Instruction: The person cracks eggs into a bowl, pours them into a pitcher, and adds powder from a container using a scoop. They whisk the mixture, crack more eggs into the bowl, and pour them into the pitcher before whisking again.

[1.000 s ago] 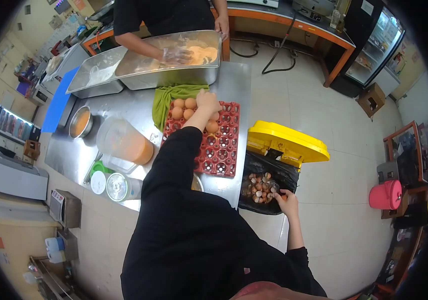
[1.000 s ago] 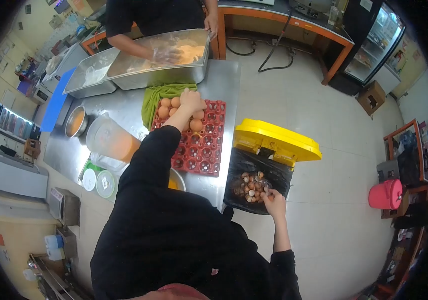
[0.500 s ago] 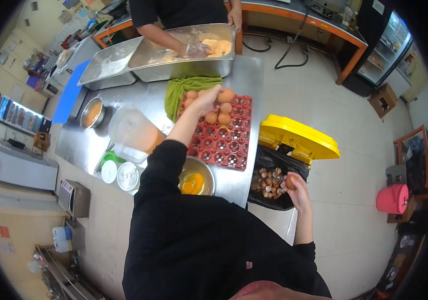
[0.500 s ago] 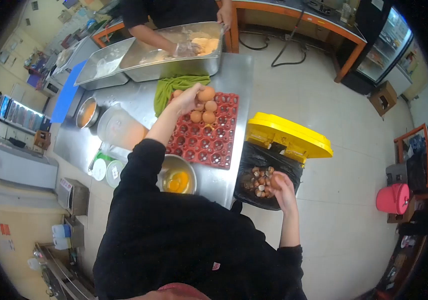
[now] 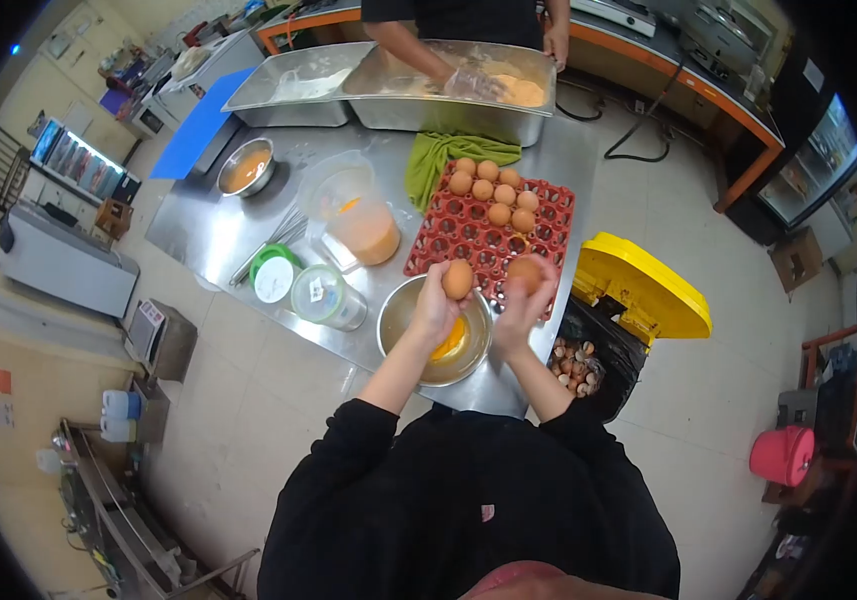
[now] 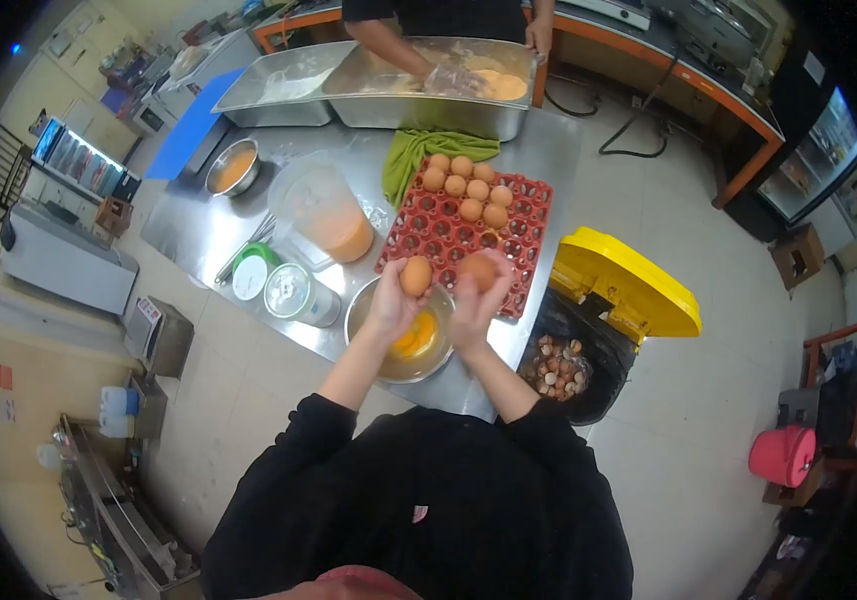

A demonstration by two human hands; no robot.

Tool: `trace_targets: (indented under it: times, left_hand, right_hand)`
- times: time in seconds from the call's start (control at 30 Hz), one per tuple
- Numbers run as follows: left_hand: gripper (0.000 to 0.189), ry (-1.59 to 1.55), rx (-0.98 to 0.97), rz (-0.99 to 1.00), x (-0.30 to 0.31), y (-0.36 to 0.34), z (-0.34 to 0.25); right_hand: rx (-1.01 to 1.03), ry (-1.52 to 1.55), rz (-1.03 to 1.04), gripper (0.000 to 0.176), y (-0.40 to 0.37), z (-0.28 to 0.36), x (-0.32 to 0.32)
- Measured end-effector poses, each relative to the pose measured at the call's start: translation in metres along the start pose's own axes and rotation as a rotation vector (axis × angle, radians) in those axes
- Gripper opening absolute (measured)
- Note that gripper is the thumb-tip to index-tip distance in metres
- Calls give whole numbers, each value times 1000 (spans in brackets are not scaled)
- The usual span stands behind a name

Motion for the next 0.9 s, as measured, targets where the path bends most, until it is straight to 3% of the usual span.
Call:
trace_targets:
  times: [0.03, 0.07, 0.13, 0.17, 0.27, 0.3, 0.4, 0.43, 0.57, 0.6, 0.7, 0.8, 0.9]
  left_hand:
    - [34, -22, -45, -118, -7, -10, -4]
    - [34, -44, -90, -234, -5, -18, -9]
    - [34, -27, -81, -122, 22, -13, -4]
    - [33, -31, -52, -53, 31, -10, -3]
    - [30, -15, 10, 110, 40, -16, -8]
    - [29, -4, 22, 162, 40, -17, -10]
    - [32, 120, -21, 49, 28, -38, -33]
    - [33, 184, -9, 95, 30, -38, -33]
    - [43, 574, 8, 186, 33, -47, -43]
    - [46, 706, 1, 186, 31, -50, -46]
    - [48, 671, -183, 246, 25, -54, -48]
    - [50, 1303, -340, 104, 18, -67, -61]
    - [57, 1385, -511, 120, 24, -68, -57]
  right_hand:
    - [-4, -109, 237, 33, -12, -9, -22]
    - [-116, -38, 279, 33, -21, -27, -30]
    - [-349, 101, 357, 33, -38, -51, -49]
    - [-581, 350, 303, 32, -43, -64, -52]
    - [-929, 771, 406, 26, -47, -78, -63]
    - [-987, 684, 444, 20, -45, -75, -62]
    - [-806, 270, 847, 23, -37, -71, -64]
    - [-528, 184, 901, 35, -22, -41, -73]
    - [-110, -73, 1192, 46, -17, -13, -86]
    - [-136, -117, 1213, 46, -18, -15, -86]
    - [-177, -242, 1241, 44, -21, -19, -85]
    - [-131, -357, 1210, 43, -33, -34, -84]
    - [-54, -456, 1200, 44, -39, -37, -84]
Point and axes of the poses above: each hand's wrist, its own y-axis towards the middle knuckle, its own x-axis out of the back of the hand, z = x × y, the point moved 8 cm from there along y, towards the middle knuckle, and after that the axes turned 5 degrees about z, right-handed, at the moved point
